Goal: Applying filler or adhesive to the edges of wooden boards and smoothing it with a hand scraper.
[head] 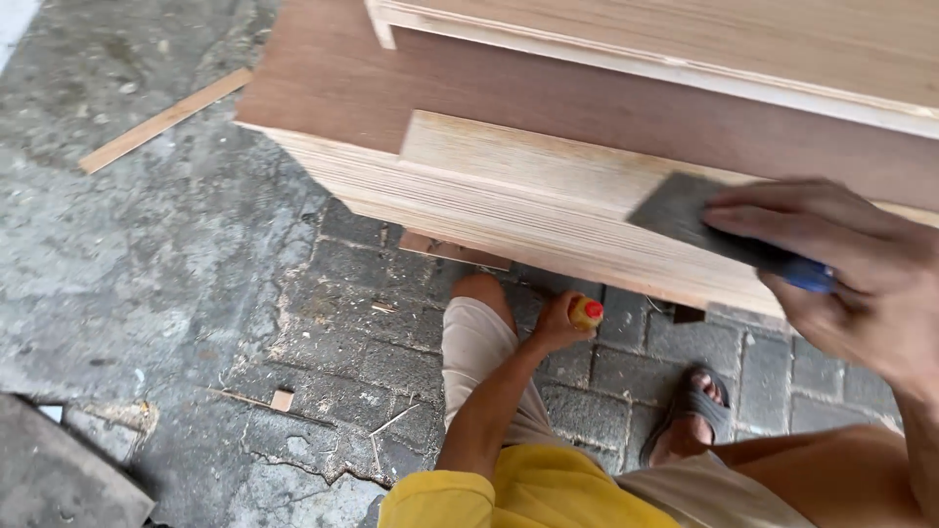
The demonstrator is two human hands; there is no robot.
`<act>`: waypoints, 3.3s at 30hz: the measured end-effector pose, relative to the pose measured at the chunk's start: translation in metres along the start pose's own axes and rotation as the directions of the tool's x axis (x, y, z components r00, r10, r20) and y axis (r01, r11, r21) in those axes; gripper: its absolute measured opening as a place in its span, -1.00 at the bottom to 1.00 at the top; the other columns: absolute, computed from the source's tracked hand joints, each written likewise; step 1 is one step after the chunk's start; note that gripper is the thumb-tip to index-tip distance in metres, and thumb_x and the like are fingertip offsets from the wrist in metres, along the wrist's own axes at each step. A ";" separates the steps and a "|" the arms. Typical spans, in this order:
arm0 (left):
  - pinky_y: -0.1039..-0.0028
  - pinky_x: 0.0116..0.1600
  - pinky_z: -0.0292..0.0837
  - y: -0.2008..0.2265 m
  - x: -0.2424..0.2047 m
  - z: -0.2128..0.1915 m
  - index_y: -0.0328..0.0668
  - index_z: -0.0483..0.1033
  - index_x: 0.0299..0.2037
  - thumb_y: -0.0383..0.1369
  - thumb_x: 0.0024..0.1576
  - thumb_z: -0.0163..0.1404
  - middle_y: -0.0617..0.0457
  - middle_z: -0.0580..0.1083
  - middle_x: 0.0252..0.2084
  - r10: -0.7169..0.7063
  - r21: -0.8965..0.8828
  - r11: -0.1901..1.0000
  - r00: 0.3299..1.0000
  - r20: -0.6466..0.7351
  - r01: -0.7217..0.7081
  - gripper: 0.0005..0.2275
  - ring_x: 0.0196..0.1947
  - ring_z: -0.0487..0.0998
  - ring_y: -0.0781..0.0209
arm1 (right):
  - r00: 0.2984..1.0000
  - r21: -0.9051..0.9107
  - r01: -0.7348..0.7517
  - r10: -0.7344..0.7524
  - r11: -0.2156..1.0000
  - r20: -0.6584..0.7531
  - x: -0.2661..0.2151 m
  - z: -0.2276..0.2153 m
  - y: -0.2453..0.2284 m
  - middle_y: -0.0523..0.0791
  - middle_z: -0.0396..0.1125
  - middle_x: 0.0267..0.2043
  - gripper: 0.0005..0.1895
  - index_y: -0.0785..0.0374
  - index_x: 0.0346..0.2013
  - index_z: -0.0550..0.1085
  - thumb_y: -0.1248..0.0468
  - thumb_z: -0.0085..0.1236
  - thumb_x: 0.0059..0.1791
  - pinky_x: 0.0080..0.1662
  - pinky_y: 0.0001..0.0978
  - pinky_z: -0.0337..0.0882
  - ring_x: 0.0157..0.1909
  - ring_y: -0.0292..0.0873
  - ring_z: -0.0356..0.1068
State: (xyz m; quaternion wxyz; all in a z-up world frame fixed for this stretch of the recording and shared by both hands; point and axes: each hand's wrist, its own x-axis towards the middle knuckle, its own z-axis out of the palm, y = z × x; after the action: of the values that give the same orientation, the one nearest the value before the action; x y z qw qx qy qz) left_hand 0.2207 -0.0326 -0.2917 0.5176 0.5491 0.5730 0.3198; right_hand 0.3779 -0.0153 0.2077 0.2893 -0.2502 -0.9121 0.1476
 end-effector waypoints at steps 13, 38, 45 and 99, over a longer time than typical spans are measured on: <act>-0.33 0.37 0.18 0.043 -0.107 -0.098 -0.19 0.09 0.45 -0.27 0.18 0.06 -0.46 0.18 0.36 -0.005 -0.354 0.927 0.938 -0.346 -0.125 -0.37 0.37 0.16 -0.57 | 0.909 -0.155 0.391 -0.355 0.907 0.218 0.171 0.165 0.084 0.06 0.53 0.07 -0.49 0.17 0.10 0.60 0.56 0.25 -0.13 0.30 0.11 0.30 0.20 0.16 0.46; 0.37 -0.07 0.65 -0.017 -0.143 -0.124 -0.37 0.55 0.00 -0.52 0.04 0.15 -0.24 0.56 -0.16 -0.173 -0.539 0.816 0.799 -0.576 -0.211 -0.70 -0.24 0.70 0.14 | 0.835 -0.279 0.483 -0.341 0.830 0.431 0.194 0.174 0.116 -0.19 0.48 0.21 -0.22 -0.13 0.22 0.51 0.56 0.17 -0.23 0.49 0.18 0.05 0.37 -0.06 0.35; 0.38 -0.07 0.66 -0.019 -0.147 -0.126 -0.43 0.53 0.01 -0.54 0.05 0.13 -0.25 0.55 -0.17 -0.174 -0.541 0.808 0.782 -0.599 -0.234 -0.70 -0.24 0.69 0.13 | 0.865 -0.327 0.473 -0.359 0.818 0.352 0.194 0.176 0.103 -0.15 0.48 0.21 -0.28 -0.12 0.25 0.50 0.52 0.19 -0.16 0.44 0.09 0.14 0.36 -0.08 0.36; 0.44 -0.21 0.74 0.226 -0.062 -0.281 -0.48 0.59 -0.08 -0.63 0.16 0.13 -0.28 0.62 -0.31 -0.246 -0.799 0.285 0.765 -0.596 -0.530 -0.86 -0.36 0.71 0.00 | 0.751 -0.307 0.374 -0.092 0.875 0.654 0.125 0.063 0.083 -0.28 0.47 0.18 -0.25 -0.15 0.11 0.53 0.65 0.04 -0.22 0.24 -0.05 0.23 0.19 -0.18 0.44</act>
State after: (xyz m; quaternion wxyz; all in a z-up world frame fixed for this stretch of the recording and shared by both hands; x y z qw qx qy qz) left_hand 0.0144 0.0079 0.0079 0.4828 0.0466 0.3470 0.8027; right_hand 0.2826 0.1137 0.1799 -0.0711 -0.1248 -0.9895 -0.0162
